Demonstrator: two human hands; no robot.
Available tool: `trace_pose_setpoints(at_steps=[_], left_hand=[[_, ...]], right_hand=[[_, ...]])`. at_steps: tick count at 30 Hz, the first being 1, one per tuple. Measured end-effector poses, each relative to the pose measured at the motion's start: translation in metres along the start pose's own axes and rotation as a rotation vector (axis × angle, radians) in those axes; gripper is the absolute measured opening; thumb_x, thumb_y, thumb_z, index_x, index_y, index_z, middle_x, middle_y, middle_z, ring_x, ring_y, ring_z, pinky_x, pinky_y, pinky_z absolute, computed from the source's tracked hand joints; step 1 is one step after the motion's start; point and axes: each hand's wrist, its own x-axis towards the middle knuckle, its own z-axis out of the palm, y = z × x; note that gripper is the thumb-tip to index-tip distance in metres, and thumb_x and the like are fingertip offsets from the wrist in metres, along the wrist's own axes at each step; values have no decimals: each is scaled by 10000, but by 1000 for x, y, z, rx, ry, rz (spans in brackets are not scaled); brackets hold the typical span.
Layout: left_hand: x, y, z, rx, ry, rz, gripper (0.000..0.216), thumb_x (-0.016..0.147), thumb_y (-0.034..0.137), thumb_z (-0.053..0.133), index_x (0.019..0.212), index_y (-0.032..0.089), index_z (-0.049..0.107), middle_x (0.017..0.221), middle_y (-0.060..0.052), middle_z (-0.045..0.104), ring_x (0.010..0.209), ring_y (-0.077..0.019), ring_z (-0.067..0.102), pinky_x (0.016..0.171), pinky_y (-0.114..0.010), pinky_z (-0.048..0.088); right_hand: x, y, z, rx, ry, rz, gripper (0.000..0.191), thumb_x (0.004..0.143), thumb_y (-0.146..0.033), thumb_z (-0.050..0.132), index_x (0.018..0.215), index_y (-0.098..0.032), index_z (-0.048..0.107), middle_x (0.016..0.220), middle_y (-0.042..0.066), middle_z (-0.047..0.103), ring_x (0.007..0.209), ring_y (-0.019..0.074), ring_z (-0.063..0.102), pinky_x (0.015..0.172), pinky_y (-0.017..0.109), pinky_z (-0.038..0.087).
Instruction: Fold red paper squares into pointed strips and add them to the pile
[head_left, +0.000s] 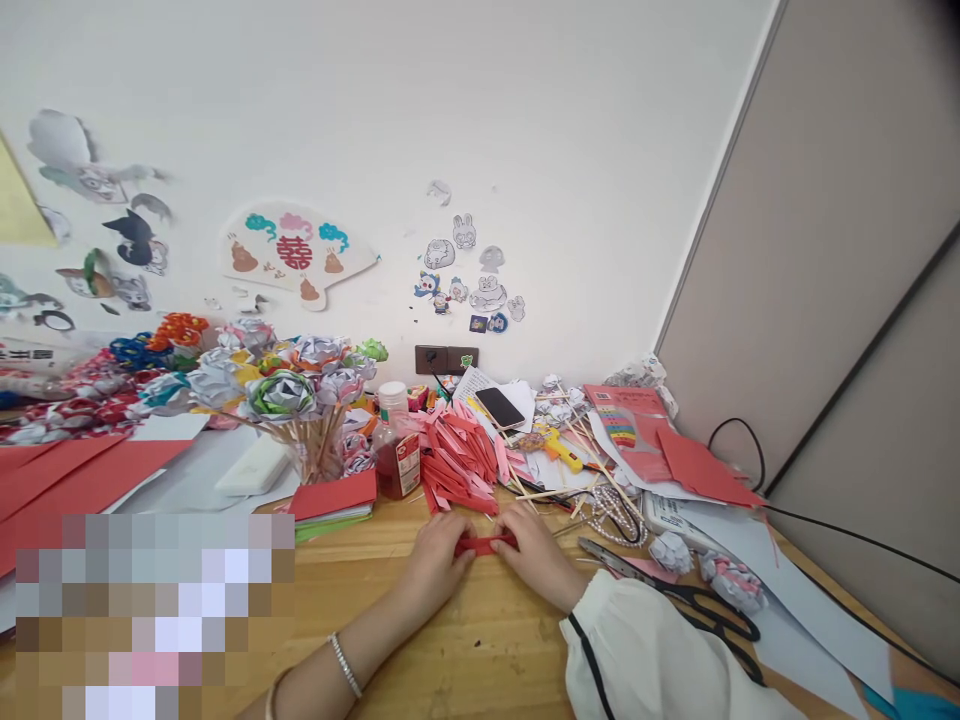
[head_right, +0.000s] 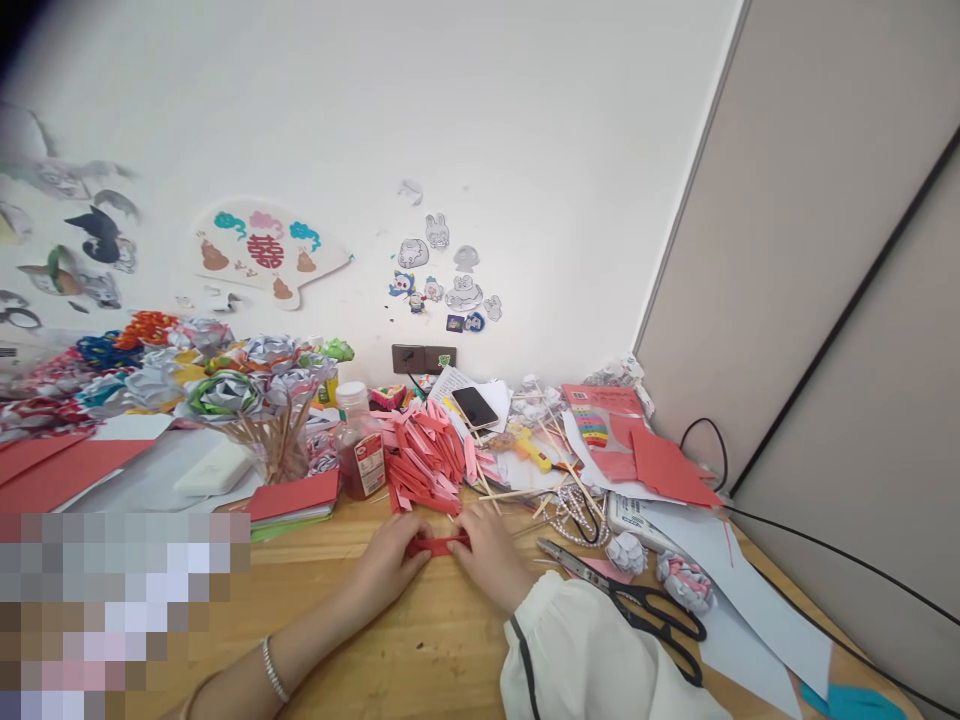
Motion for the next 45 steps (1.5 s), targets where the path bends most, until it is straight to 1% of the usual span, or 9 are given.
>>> trace_pose_setpoints(at_steps=[4, 12, 19, 23, 27, 30, 36, 40, 45], left_hand=[[1, 0, -1, -119, -55, -23, 89, 743, 137, 496, 736, 182, 572, 768, -33, 625, 743, -193, 549, 658, -268, 383], [4, -1, -9, -441, -154, -132, 204, 768, 327, 446, 664, 181, 541, 635, -7, 619, 643, -172, 553, 619, -252, 400], [3, 2, -12, -462, -173, -146, 371, 771, 467, 414, 595, 175, 562, 606, -21, 628, 593, -166, 523, 600, -254, 377], [2, 2, -13, -477, -202, -160, 403, 784, 485, 393, 599, 177, 574, 597, -13, 633, 578, -162, 520, 599, -251, 377], [1, 2, -9, -473, -189, -150, 374, 788, 469, 401, 600, 183, 553, 605, -18, 656, 602, -170, 546, 619, -255, 390], [0, 3, -6, -483, -200, -144, 362, 797, 466, 404, 626, 185, 554, 629, -23, 676, 629, -179, 573, 622, -256, 401], [0, 5, -10, -444, -216, -124, 311, 790, 440, 434, 626, 192, 528, 647, -19, 687, 635, -171, 576, 619, -252, 398], [0, 7, -12, -607, -255, -124, 229, 719, 410, 539, 698, 183, 547, 637, -9, 673, 651, -175, 593, 630, -257, 410], [1, 5, -15, -874, -241, -273, 360, 643, 480, 625, 833, 186, 542, 556, 24, 636, 508, -135, 538, 527, -235, 348]], right_hand=[[2, -1, -7, 96, -82, 26, 117, 775, -67, 547, 759, -181, 570, 755, 1, 593, 732, 160, 533, 653, 253, 386], [1, 3, -16, 403, -228, 24, 233, 856, -174, 479, 662, -172, 608, 628, -15, 618, 642, 135, 565, 659, 233, 401], [-1, 5, -20, 457, -292, 60, 305, 890, -297, 458, 681, -169, 639, 633, -3, 656, 612, 142, 577, 636, 240, 415], [-1, 3, -22, 411, -287, 27, 325, 893, -294, 445, 666, -170, 642, 635, 2, 659, 631, 144, 577, 644, 244, 410], [-2, 1, -17, 397, -250, 61, 225, 857, -289, 501, 738, -173, 652, 653, -1, 658, 627, 142, 572, 613, 236, 402], [-2, 1, -13, 388, -238, 78, 194, 828, -299, 547, 722, -177, 654, 639, -6, 645, 610, 138, 561, 582, 228, 395], [-1, 2, -9, 512, -270, 120, 165, 815, -262, 545, 715, -170, 640, 587, -22, 610, 567, 129, 566, 553, 221, 409], [-2, 0, -10, 572, -253, 130, 134, 801, -262, 559, 732, -172, 631, 603, -25, 584, 562, 122, 554, 552, 224, 408], [-1, -1, -14, 743, -269, 159, 228, 777, -376, 599, 907, -189, 609, 660, -33, 570, 481, 91, 490, 479, 214, 382]])
